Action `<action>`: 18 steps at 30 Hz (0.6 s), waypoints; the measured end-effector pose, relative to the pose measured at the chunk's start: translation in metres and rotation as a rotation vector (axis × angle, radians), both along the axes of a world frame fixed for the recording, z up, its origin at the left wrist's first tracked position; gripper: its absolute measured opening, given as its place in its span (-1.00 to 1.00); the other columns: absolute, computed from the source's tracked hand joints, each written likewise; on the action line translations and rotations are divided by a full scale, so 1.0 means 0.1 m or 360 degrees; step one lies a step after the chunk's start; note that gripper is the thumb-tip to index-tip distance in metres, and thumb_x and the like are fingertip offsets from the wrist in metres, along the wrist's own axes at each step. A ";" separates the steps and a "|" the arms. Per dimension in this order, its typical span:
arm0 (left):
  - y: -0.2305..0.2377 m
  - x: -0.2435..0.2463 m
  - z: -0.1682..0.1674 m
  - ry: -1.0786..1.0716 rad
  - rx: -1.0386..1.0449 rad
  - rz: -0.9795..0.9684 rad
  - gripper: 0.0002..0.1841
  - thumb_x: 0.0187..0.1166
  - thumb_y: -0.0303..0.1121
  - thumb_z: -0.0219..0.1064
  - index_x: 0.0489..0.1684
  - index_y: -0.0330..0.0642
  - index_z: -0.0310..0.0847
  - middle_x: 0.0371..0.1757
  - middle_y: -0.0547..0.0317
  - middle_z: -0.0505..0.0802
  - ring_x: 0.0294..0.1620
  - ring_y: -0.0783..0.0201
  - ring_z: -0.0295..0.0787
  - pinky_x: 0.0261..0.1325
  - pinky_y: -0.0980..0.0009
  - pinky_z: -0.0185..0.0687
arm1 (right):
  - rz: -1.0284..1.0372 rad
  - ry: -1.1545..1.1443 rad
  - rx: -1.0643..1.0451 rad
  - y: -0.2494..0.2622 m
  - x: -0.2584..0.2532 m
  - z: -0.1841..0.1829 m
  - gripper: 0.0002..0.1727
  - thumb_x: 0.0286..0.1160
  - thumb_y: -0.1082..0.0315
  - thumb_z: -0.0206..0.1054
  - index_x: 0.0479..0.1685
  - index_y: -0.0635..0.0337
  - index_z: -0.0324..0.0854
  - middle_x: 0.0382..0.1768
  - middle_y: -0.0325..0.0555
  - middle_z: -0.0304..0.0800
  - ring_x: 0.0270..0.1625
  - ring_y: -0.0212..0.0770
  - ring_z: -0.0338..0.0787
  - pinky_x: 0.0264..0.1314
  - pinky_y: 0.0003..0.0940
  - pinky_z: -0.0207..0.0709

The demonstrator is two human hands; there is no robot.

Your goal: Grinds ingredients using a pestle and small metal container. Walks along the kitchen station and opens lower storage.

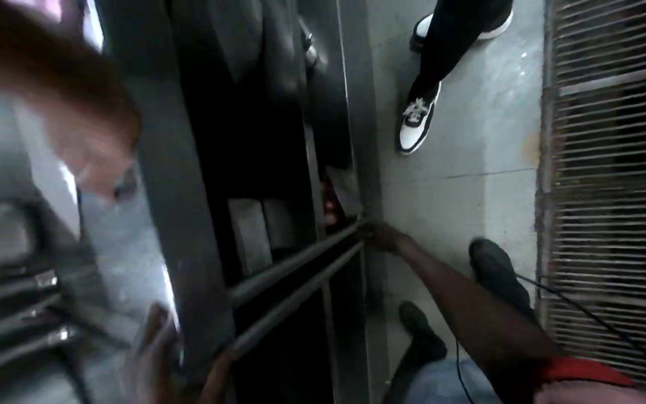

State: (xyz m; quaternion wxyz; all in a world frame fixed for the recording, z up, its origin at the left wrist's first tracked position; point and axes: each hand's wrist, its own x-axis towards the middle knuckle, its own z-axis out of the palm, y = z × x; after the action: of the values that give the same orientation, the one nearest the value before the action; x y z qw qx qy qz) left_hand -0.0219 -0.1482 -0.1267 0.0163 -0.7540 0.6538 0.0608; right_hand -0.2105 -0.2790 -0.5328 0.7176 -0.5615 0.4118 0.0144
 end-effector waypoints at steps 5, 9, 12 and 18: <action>-0.05 -0.08 0.00 -0.0022 0.0018 0.0151 -0.12 0.29 -0.30 0.65 0.69 -0.25 0.28 0.74 -0.37 0.35 0.76 -0.37 0.19 0.69 -0.34 0.14 | -0.0762 0.0271 0.0041 0.99 -0.50 0.54 -0.43 0.71 0.22 0.31 0.68 0.08 0.41 0.42 0.13 0.70 0.39 0.12 0.75 0.45 0.17 0.57; 0.26 -0.18 0.02 0.0039 -0.0050 -0.0026 0.05 0.30 -0.34 0.61 0.88 -0.11 -0.01 0.88 -0.32 0.03 0.92 -0.23 -0.16 0.87 -0.08 -0.05 | -0.1033 0.0288 0.0009 1.95 -0.56 0.99 -0.47 0.70 0.25 0.31 0.63 0.10 0.45 0.34 0.07 0.76 0.30 0.02 0.79 0.36 0.08 0.62; 1.39 -0.13 0.05 0.0188 0.0011 -0.0177 0.04 0.43 -0.35 0.53 0.94 -0.09 -0.16 0.94 -0.24 -0.18 0.95 -0.18 -0.32 0.90 -0.09 -0.13 | -0.0918 0.0240 0.0034 2.80 -0.36 1.31 -0.49 0.72 0.25 0.27 0.63 0.12 0.45 0.33 0.09 0.76 0.28 0.03 0.80 0.36 0.09 0.63; 4.76 0.25 -0.09 0.0216 -0.0030 -0.0144 -0.17 0.62 0.05 0.30 0.89 0.05 0.01 0.92 -0.17 0.00 0.95 -0.09 -0.19 0.87 -0.08 0.03 | -0.0432 0.0373 0.0268 4.56 0.20 1.65 -0.51 0.67 0.22 0.31 0.56 0.09 0.52 0.27 0.18 0.77 0.21 0.17 0.80 0.24 0.22 0.65</action>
State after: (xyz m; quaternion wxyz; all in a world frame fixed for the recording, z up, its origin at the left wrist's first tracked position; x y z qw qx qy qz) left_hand 0.0032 0.3278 -0.1355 -0.0324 -0.7180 0.6873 0.1051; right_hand -0.1908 0.1771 -0.3674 0.7047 -0.4331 0.5617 0.0171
